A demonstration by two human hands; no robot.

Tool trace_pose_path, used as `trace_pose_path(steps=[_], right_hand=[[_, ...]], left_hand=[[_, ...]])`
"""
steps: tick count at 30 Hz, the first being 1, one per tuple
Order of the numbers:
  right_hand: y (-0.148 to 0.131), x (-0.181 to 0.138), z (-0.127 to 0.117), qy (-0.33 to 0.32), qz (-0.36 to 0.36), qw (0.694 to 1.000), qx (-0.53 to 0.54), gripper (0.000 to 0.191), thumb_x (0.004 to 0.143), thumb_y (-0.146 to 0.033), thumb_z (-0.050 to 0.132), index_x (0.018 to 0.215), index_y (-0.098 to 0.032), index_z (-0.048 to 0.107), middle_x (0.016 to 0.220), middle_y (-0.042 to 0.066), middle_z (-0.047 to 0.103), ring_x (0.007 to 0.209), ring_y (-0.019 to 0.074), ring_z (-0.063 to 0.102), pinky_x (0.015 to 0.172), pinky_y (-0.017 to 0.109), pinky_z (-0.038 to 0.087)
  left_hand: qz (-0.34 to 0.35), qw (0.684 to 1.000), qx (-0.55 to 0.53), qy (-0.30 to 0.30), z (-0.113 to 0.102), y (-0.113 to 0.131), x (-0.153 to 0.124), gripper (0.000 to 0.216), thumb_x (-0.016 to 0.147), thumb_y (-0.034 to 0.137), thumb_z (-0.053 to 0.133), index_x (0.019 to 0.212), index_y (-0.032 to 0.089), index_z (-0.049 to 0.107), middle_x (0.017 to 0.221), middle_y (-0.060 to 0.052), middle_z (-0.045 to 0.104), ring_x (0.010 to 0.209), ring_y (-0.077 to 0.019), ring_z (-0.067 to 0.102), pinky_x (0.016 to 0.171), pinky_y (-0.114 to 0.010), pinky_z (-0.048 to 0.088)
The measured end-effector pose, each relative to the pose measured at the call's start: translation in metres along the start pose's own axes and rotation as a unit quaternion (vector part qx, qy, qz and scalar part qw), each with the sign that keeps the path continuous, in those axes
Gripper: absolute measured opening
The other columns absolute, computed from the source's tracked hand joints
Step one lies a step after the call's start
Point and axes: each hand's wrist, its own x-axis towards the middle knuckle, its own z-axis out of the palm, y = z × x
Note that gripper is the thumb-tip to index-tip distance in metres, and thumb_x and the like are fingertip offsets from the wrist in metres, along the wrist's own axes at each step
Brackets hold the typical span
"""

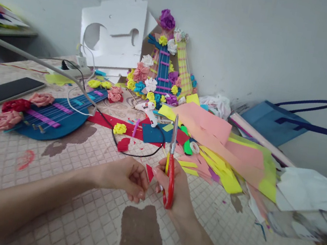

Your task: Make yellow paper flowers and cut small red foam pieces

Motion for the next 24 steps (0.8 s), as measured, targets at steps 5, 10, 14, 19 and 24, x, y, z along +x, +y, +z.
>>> trace_pose_path(steps=[5,10,14,19,24], right_hand=[[0.002,-0.001,-0.002,-0.002,-0.007,1.000,-0.011,0.023,0.072,-0.025,0.066,0.084,-0.021,0.047,0.067,-0.007,0.050,0.043,0.0052,0.042,0.039,0.019,0.038],[-0.001,-0.003,-0.003,-0.057,-0.008,0.998,-0.004,0.025,0.073,-0.035,0.068,0.085,-0.021,0.050,0.066,-0.007,0.048,0.042,0.0049,0.039,0.039,0.019,0.039],[-0.007,-0.002,-0.005,-0.080,-0.001,0.996,-0.036,0.027,0.075,-0.041,0.066,0.081,-0.021,0.049,0.056,-0.009,0.044,0.037,0.0047,0.035,0.036,0.018,0.034],[-0.007,0.000,-0.006,-0.089,0.011,0.992,-0.092,0.029,0.067,-0.034,0.071,0.080,-0.020,0.049,0.061,-0.008,0.049,0.039,0.0049,0.038,0.036,0.019,0.034],[-0.004,0.001,-0.001,-0.062,-0.001,0.989,-0.131,0.022,0.067,-0.026,0.066,0.076,-0.021,0.047,0.059,-0.008,0.047,0.042,0.0075,0.040,0.038,0.021,0.034]], left_hand=[[0.070,0.993,0.018,0.096,-0.002,0.008,-0.001,0.034,0.072,0.044,0.070,0.078,0.014,0.058,0.069,0.000,0.066,0.061,-0.0103,0.062,0.060,-0.023,0.049],[0.087,0.989,0.038,0.116,-0.008,0.014,-0.004,0.031,0.074,0.043,0.067,0.072,0.014,0.056,0.063,0.001,0.063,0.057,-0.0102,0.059,0.059,-0.023,0.047],[0.073,0.989,0.079,0.103,-0.011,0.018,-0.009,0.028,0.076,0.041,0.066,0.071,0.014,0.057,0.062,0.001,0.062,0.058,-0.0106,0.059,0.059,-0.023,0.046],[0.084,0.984,0.126,0.099,-0.011,0.016,-0.009,0.025,0.078,0.038,0.064,0.071,0.014,0.058,0.060,0.001,0.062,0.057,-0.0105,0.058,0.057,-0.022,0.046],[0.096,0.983,0.116,0.100,-0.011,0.013,-0.008,0.028,0.078,0.041,0.064,0.075,0.013,0.059,0.065,-0.001,0.063,0.060,-0.0107,0.059,0.059,-0.022,0.048]])
